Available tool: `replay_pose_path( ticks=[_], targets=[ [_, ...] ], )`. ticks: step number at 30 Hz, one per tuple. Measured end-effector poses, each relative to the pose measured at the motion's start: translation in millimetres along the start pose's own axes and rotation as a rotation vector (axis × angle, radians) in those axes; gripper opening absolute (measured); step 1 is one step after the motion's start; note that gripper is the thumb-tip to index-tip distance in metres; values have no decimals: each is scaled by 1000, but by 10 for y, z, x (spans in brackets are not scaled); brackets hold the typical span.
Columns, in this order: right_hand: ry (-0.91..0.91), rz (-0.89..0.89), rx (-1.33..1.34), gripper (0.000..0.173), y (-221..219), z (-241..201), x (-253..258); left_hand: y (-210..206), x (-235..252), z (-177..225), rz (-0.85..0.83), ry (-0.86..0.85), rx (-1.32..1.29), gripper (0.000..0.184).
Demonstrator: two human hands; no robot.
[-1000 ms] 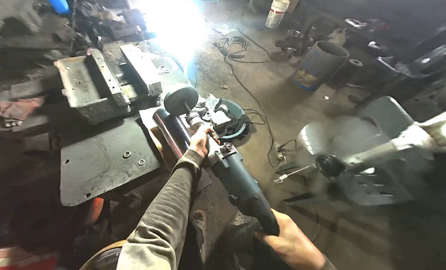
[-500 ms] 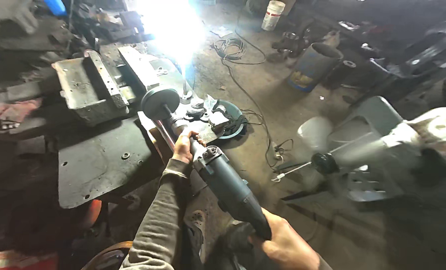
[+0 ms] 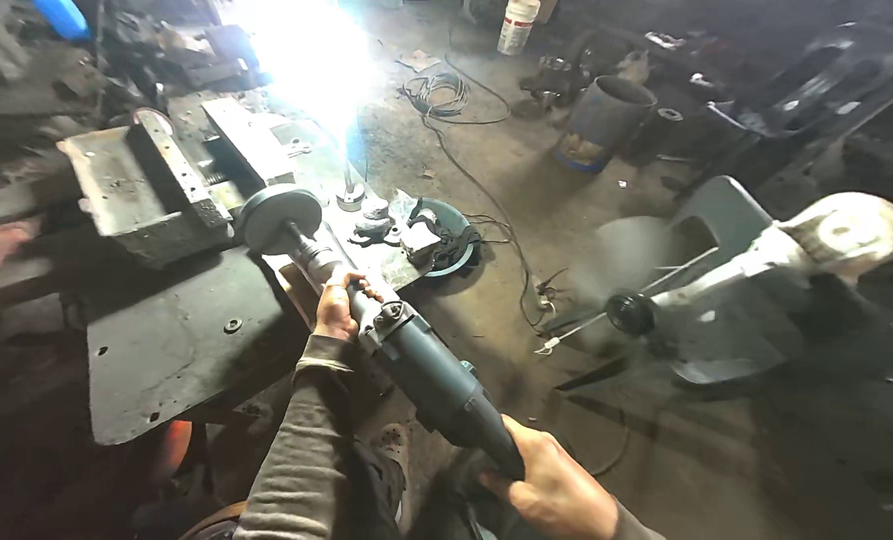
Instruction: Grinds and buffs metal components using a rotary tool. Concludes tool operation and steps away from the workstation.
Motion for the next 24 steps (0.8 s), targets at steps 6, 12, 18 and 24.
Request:
replay_pose_path(
  ticks=[6,12,18,24],
  targets=[
    [-20,58,67,55,44,137,52,-285,214,-131,5,85,2,19],
    [-3,108,163,46,55,272,141,-418,395,-290,41,156,48,14],
    [-8,116,203,46,43,349,157,-378,533,-475,71,176,71,11],
    [-19,101,223,44,32,353,129,-371,515,-478,51,166,45,10]
  ],
)
Point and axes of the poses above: each hand's wrist, its own x-axis towards the middle knuckle, its own y-axis out of the back of the hand, z = x × y, the point moved 5 cm from there along x, towards the middle knuckle, and after that the axes turned 13 degrees about -x, right-handed, at the moved point
